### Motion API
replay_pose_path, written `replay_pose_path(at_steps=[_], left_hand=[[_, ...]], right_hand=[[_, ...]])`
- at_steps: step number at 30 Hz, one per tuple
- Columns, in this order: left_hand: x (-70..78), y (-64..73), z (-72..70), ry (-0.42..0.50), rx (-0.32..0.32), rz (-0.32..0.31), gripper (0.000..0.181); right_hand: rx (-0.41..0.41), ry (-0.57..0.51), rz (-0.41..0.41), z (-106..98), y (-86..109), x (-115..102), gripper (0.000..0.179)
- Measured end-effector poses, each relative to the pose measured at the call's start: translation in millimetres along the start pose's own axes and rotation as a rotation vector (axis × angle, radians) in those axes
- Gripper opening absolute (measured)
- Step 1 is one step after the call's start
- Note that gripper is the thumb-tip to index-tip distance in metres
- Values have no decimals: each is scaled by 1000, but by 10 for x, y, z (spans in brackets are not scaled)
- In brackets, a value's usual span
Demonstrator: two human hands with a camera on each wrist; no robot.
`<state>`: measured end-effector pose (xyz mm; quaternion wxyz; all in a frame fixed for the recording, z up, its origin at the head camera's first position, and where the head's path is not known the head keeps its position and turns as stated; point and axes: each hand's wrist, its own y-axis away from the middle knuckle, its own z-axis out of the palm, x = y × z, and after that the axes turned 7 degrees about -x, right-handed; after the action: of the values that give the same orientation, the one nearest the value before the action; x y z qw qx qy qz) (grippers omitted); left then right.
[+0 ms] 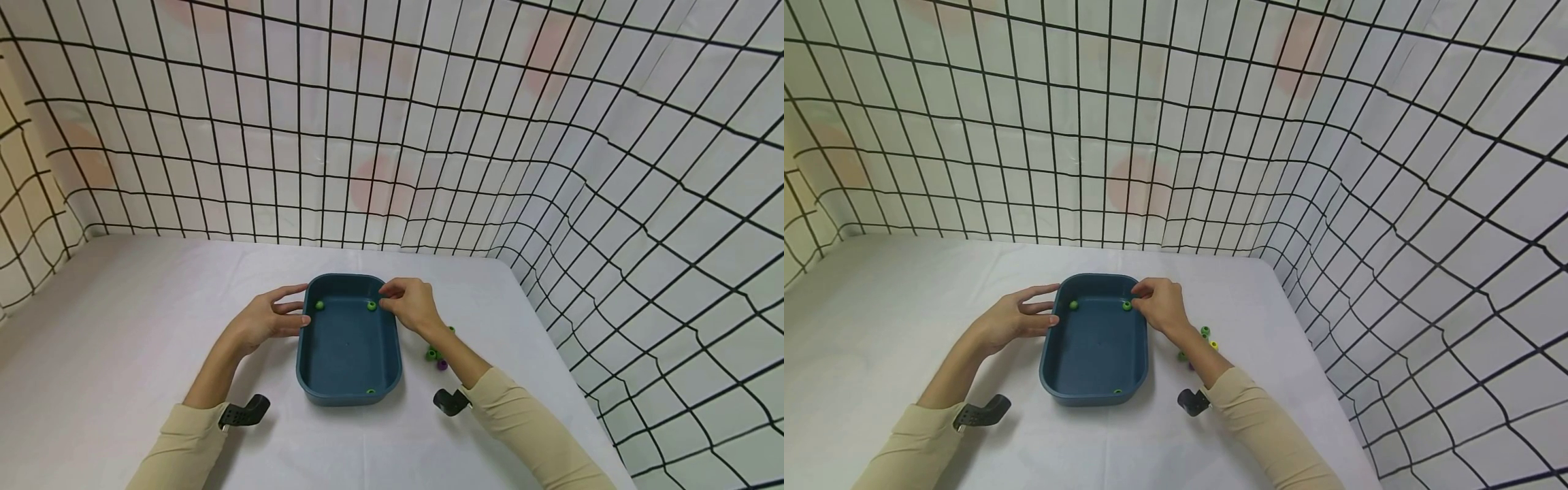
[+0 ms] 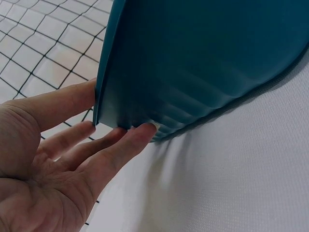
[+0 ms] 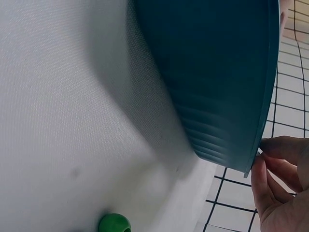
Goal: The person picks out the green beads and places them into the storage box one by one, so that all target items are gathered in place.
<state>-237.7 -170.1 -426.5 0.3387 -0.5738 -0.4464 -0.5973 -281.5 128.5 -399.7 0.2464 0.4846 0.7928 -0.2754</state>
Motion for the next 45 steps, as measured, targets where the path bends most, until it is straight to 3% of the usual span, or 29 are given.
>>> replay_pose_path(at_steps=[18,25,45], left_hand=[[-2,0,1,-2,-5,7,82],[12,-3,6,-4,-1,2,80],[-17,-18,14,-28,3,-1,79]], right_hand=[[6,7,-14,-118,81,-63,18],[41,45,-15,-205,142,24,15],[-24,110,123,-448,516,358,18]])
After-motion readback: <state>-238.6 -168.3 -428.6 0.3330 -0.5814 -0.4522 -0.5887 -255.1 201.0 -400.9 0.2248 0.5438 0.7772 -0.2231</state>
